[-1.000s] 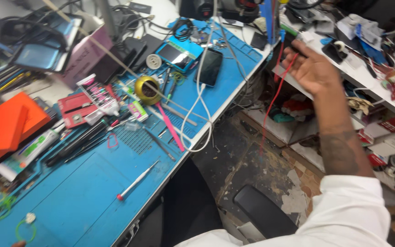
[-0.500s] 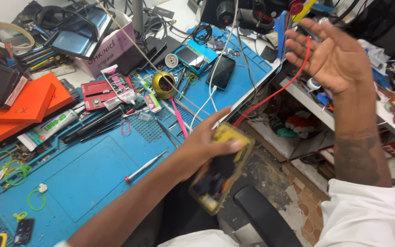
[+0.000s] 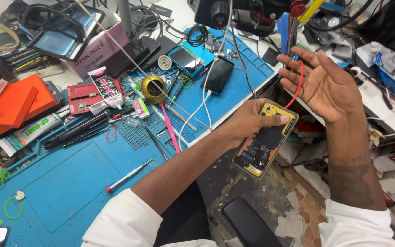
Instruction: The person uses a precision screwdriver to remove screws from the back of a disassembled smartphone. They then use a multimeter to test the battery and continue to manipulate the phone's internal components.
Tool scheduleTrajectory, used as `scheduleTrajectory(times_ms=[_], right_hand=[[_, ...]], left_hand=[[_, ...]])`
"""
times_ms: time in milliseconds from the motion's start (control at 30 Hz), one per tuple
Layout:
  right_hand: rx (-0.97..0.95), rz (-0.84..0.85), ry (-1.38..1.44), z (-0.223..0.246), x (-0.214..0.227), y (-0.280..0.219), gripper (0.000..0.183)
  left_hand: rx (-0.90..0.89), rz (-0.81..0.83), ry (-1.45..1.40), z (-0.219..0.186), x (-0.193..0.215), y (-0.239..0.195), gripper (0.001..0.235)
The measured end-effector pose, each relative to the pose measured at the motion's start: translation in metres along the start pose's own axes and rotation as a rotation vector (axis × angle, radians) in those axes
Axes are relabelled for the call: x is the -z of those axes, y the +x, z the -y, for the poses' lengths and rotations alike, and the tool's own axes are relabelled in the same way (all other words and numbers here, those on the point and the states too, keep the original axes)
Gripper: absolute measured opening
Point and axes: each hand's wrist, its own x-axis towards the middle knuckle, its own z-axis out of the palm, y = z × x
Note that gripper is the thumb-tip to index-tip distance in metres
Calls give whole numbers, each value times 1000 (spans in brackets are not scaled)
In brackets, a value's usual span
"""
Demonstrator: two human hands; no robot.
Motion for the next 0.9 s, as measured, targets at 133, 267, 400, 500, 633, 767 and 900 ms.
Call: scheduleTrajectory(times_ms=[133, 267, 400, 500, 633, 767, 900], right_hand=[[141, -309, -116, -47, 20, -9, 71], [303, -303, -170, -151, 9, -48, 80], [115, -147, -497, -230, 9, -109, 51], [-43, -96, -460, -257, 22, -138, 40], [-164, -150, -522, -267, 64, -161, 39], [-372, -161, -848, -266, 100, -192, 44], [-526, -298, -875, -251, 105, -219, 50]], left_hand=[[-49, 7, -78, -10, 4, -10, 51], [-125, -2, -156, -28, 5, -21, 55], [-191, -17, -227, -37, 5, -32, 55], [-215, -58, -210, -46, 9, -40, 52], [-242, -109, -243, -53, 14, -49, 49], [-221, -99, -279, -54, 16, -58, 46], [-223, -96, -273, -52, 20, -65, 45]])
